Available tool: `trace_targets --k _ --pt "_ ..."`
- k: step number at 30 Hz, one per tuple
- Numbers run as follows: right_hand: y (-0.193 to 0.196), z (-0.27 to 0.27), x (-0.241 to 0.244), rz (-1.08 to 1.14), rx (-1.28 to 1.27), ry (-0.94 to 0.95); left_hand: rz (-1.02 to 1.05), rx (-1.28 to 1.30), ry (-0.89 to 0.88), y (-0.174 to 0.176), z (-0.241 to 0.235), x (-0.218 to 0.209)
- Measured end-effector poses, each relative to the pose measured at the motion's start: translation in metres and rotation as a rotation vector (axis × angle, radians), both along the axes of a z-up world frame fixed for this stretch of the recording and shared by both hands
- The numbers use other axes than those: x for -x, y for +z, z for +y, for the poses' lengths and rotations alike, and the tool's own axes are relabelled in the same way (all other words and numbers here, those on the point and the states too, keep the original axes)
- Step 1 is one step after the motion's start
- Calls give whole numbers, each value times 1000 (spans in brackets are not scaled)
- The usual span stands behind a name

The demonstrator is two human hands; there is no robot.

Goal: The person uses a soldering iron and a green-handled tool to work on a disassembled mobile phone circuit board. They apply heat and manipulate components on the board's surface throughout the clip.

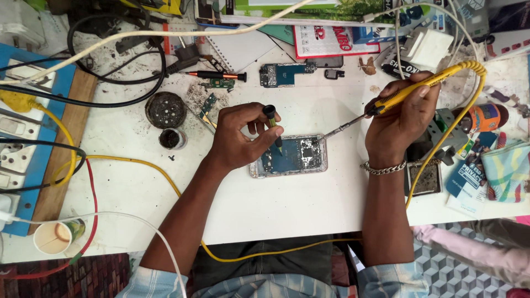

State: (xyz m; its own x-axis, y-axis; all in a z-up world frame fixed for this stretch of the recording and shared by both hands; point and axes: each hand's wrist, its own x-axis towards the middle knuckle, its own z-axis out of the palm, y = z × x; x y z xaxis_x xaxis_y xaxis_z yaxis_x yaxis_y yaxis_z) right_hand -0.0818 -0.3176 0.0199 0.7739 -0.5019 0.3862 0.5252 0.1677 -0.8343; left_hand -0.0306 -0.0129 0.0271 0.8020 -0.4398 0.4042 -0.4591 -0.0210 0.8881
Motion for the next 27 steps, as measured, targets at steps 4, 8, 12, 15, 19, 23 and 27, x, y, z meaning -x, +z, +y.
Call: trace_targets --k 4,8,12,15,19,23,27 --pt "-1 0 -1 -17 22 6 2 14 -4 -2 0 -1" --pt "-1 -1 0 -12 36 19 36 29 -3 -4 -1 -2" --pt "-2 0 0 -16 18 17 48 25 9 -4 -1 -1" --pt "-2 0 -1 -9 14 21 49 30 9 -3 -1 -2" --pt "-1 1 0 -6 27 17 44 33 20 -4 -2 -1" --pt "-1 2 -1 -9 12 24 56 56 14 -5 -2 -1" --pt "-1 1 0 4 11 19 49 57 15 -7 -2 0"
